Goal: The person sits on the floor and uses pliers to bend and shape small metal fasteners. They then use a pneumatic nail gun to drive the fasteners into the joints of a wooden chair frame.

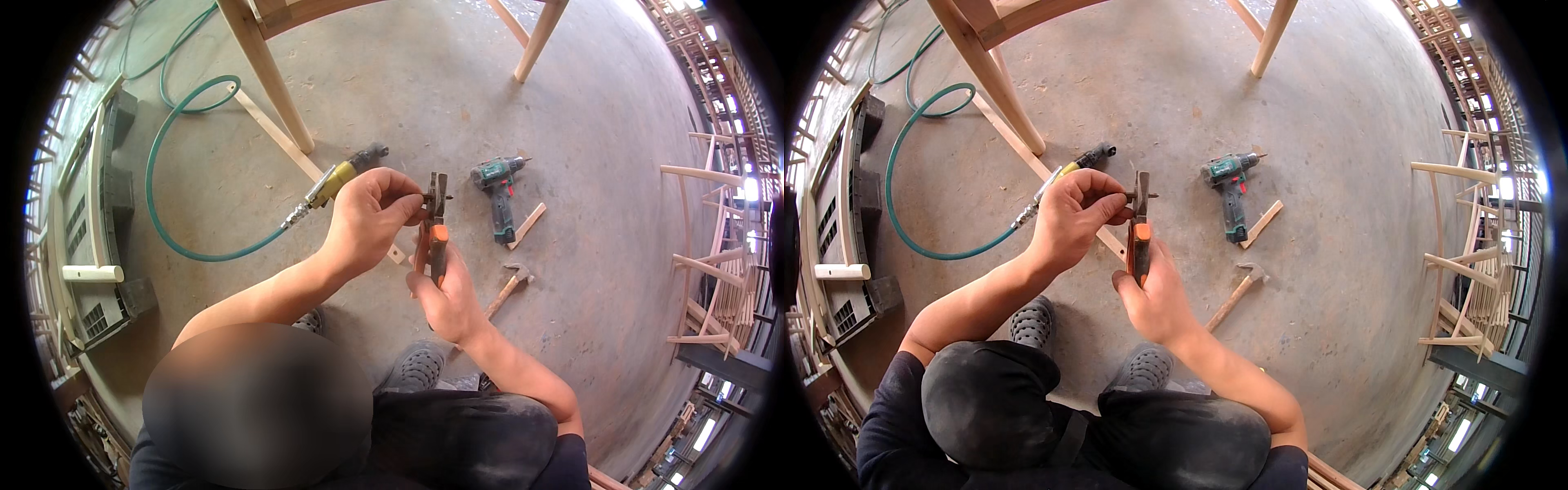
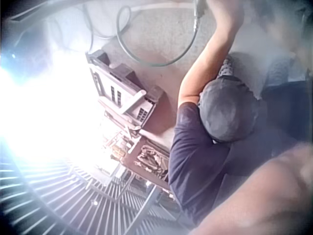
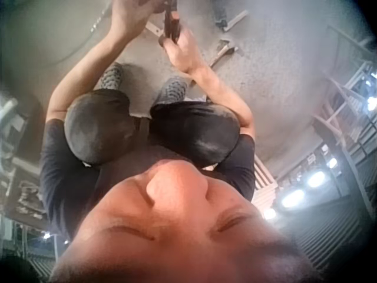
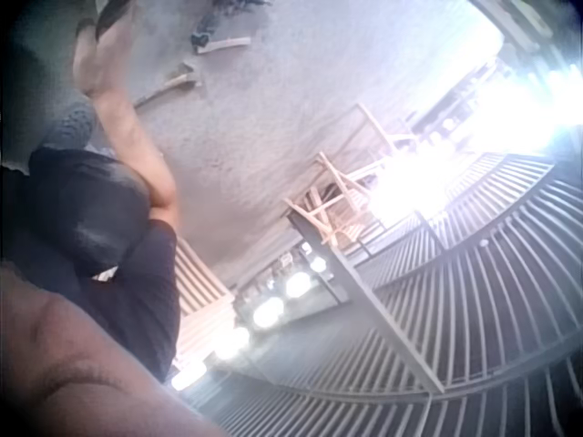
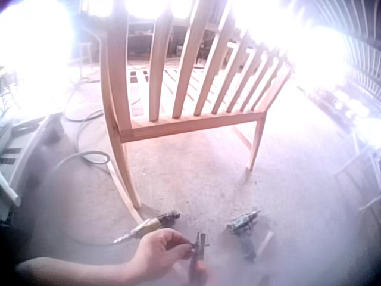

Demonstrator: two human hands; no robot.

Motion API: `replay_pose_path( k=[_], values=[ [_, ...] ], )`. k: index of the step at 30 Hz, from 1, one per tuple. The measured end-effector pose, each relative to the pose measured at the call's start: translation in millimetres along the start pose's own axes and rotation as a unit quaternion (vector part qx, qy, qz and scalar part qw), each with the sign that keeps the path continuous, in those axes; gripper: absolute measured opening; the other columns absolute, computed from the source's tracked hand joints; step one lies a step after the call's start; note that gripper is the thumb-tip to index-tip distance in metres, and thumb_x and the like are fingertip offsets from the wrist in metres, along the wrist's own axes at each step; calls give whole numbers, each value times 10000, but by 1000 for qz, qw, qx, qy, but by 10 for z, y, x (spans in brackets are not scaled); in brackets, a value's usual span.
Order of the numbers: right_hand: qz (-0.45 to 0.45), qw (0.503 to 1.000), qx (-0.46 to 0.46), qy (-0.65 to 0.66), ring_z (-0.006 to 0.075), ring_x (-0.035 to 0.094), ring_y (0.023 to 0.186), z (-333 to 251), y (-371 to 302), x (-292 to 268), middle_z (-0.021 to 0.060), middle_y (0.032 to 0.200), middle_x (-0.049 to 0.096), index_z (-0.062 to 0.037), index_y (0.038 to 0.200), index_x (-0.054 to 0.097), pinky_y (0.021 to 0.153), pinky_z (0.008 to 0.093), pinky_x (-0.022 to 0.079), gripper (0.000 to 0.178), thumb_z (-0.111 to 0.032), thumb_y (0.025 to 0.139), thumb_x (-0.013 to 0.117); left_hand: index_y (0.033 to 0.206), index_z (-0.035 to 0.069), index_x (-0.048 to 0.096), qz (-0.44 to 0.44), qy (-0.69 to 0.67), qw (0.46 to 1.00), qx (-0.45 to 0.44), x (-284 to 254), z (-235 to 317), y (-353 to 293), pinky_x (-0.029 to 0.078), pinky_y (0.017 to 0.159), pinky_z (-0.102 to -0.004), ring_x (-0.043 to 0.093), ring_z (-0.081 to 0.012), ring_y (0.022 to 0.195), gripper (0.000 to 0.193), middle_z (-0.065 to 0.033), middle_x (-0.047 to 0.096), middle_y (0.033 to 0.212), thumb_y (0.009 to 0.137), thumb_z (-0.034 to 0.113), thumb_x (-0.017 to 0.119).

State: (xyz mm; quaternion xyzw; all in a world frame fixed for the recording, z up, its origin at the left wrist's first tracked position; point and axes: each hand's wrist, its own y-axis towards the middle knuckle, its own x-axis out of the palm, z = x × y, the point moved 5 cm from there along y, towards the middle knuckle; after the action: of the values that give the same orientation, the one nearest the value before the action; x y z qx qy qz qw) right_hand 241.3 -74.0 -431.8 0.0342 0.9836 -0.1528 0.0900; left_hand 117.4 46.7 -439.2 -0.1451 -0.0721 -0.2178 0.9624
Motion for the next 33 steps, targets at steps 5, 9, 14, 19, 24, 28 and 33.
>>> replay_pose_path(
  k=[5,9,14,19,24,28,33],
  values=[
    [-2,1000,-3,2,396,558,1103,-5,1,10,204,1114,598,19,1215,546,972,481,457,365,-88,874,622,1118,-59,648,2,-11,1000,-2,-10,7,-6,642,843,-290,764,-167,916,116,-110,743,1015,1028,7,679],
    [2,1000,1,4,391,559,1097,10,1,13,199,1107,598,15,1183,547,971,472,457,336,-91,874,625,1121,-62,648,0,-13,1000,-2,-24,-9,-2,644,845,-293,764,-168,917,121,-113,741,1019,1026,6,679],
    [4,1000,22,10,338,591,1008,95,13,-12,169,1036,604,6,1115,541,901,440,478,265,-91,881,616,1137,-66,646,0,-19,1000,-14,-13,-59,17,645,844,-295,763,-170,920,139,-114,738,1022,1022,3,682],
    [12,988,106,110,173,582,715,204,75,-17,68,834,579,-8,1061,547,662,345,481,184,-107,912,591,1159,-76,635,24,-20,999,-37,0,-246,116,644,821,-296,762,-174,891,179,-125,736,1021,1017,16,692],
    [49,983,109,138,129,550,656,542,216,-131,25,799,564,-21,1034,542,610,321,468,164,-154,958,601,1165,-51,647,27,53,996,-65,-115,-838,387,632,746,-297,748,-162,816,173,-103,735,1008,1020,35,684],
    [113,966,150,179,128,564,684,1006,401,-111,21,808,570,-34,973,548,632,324,480,214,-235,1004,616,1218,-36,682,3,146,987,-73,-224,-1400,686,614,761,-318,751,-177,875,248,-116,751,998,1013,103,695],
    [124,948,240,166,128,605,725,1384,631,-169,27,809,605,-46,895,568,638,326,481,428,-431,1079,551,1374,-32,633,21,364,931,0,-37,-1494,728,585,871,-363,722,-214,976,454,-125,733,1151,1010,223,730]
  ],
)
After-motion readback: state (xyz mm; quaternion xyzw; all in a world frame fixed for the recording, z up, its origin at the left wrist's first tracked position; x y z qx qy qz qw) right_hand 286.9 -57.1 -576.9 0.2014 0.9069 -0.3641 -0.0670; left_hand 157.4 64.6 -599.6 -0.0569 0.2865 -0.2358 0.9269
